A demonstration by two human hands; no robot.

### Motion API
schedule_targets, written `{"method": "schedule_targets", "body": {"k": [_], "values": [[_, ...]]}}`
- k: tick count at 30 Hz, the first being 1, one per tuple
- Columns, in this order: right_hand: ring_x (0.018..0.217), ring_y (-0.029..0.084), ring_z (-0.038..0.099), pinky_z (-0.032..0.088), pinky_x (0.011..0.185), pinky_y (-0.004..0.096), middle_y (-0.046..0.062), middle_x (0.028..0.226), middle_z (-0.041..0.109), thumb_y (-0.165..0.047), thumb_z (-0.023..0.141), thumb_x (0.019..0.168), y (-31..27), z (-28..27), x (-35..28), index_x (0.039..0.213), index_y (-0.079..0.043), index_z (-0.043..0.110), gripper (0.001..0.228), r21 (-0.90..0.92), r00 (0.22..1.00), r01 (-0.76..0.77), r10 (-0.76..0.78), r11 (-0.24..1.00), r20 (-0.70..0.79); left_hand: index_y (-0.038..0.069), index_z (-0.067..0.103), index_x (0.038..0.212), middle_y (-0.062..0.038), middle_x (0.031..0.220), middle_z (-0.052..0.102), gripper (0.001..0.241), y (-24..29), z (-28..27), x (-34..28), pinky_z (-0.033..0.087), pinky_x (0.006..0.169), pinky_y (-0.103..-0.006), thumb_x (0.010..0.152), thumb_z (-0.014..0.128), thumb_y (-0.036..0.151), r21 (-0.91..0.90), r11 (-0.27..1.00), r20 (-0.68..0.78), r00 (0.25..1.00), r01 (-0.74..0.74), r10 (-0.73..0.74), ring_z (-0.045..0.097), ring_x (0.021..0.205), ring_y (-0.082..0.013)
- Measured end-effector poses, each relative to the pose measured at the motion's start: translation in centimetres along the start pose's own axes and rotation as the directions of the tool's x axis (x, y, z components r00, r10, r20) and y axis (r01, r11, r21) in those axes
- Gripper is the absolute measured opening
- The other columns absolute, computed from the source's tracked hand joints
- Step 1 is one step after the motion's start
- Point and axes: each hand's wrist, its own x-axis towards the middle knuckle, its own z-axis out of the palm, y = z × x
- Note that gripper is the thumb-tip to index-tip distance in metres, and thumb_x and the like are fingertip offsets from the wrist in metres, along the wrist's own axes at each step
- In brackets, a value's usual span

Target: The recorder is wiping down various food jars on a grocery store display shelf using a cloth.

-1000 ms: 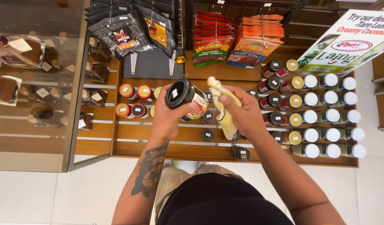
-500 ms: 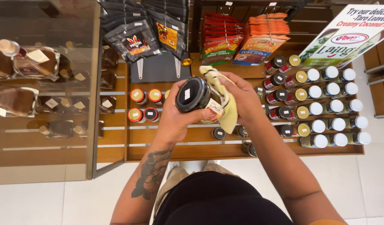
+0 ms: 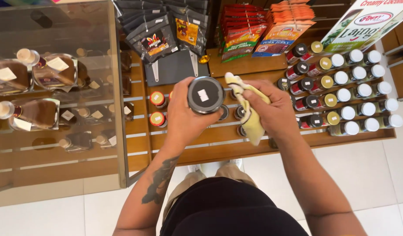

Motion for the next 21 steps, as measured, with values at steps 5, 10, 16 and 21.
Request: {"method": "schedule_targets", "body": {"k": [5,10,16,21], "values": [[0.101,0.016,0.067,0.056,0.088,0.03,0.007,0.114,0.066,-0.013,0.078,0.095,-3.1,2.6,0.8,0.123,-0.009,0.075,0.028,-0.594,0.792,0.609,-0.448,0.526,0.415,0.005,0.056,0.129,-0.015,0.123,0.063,0.081,0.2,0.7,-1.2,0.052,0.099,-0.043,0.063,0.095,0.027,-0.027,0.995,0.076,0.992,-0.094,0.096,0.062,0.117,-0.0342],[0.098,0.019,0.068,0.055,0.085,0.03,0.007,0.11,0.067,-0.013,0.08,0.092,-4.8,2.9,1.2,0.121,-0.014,0.077,0.029,-0.659,0.761,0.647,-0.382,0.384,0.524,0.006,0.059,0.126,-0.015,0.115,0.063,0.078,1.1,1.9,-1.3,0.053,0.095,-0.0431,0.06,0.095,0.028,0.013,0.999,0.191,0.981,0.036,-0.037,0.062,0.111,-0.0346],[0.11,0.015,0.07,0.054,0.096,0.03,0.006,0.122,0.072,-0.001,0.064,0.097,-0.6,-4.4,4.3,0.137,-0.014,0.069,0.043,-0.691,0.869,0.494,-0.325,0.528,0.373,0.004,0.056,0.131,-0.013,0.123,0.064,0.081,-0.6,4.8,-1.3,0.052,0.099,-0.0418,0.063,0.096,0.026,-0.066,0.997,0.094,0.995,0.048,-0.042,0.064,0.116,-0.0315],[0.114,0.013,0.068,0.054,0.097,0.026,0.008,0.136,0.071,0.003,0.062,0.092,6.0,-10.1,4.7,0.143,-0.009,0.064,0.052,-0.259,0.861,-0.318,0.392,0.912,0.323,0.004,0.053,0.132,-0.016,0.127,0.061,0.081,-6.0,10.7,-3.6,0.053,0.099,-0.0437,0.063,0.094,0.019,-0.083,0.987,0.08,0.988,0.14,-0.133,0.062,0.119,-0.0358]]}}
